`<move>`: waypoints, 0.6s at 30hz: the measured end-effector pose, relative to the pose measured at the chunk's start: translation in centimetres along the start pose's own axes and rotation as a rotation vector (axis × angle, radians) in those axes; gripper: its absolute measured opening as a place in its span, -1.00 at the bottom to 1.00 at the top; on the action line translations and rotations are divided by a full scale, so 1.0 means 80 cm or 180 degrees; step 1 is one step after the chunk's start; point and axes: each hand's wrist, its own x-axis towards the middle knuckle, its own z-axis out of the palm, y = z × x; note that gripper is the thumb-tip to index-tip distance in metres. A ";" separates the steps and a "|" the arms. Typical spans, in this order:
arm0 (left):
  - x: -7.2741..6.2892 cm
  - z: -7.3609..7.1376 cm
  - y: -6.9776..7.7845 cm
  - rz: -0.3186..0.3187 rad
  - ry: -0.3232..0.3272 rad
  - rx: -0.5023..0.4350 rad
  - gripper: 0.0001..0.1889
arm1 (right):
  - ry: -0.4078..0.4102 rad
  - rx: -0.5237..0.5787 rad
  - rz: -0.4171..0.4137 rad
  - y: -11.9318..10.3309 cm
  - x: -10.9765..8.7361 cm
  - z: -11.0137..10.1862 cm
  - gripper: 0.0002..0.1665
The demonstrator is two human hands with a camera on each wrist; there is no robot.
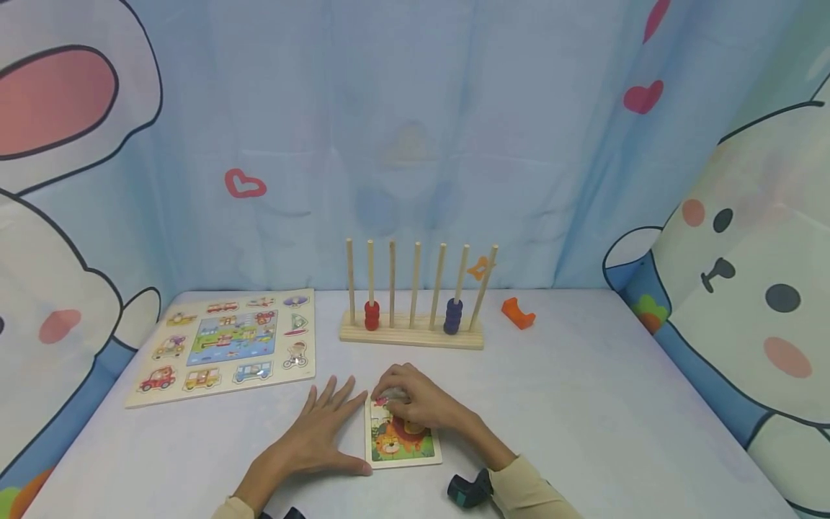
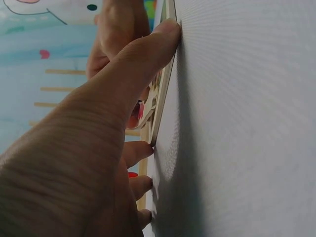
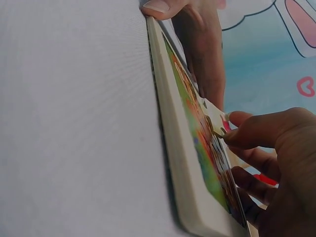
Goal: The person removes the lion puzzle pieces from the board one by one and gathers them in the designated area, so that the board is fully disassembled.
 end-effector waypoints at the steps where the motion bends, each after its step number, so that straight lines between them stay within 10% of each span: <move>1: 0.000 0.000 0.000 -0.0003 -0.0001 -0.0004 0.14 | 0.0000 0.0013 -0.0001 -0.001 0.000 0.000 -0.71; 18: 0.000 0.001 0.001 -0.0002 0.0027 0.0003 0.15 | 0.0017 0.0047 0.0175 -0.006 -0.002 -0.002 -0.73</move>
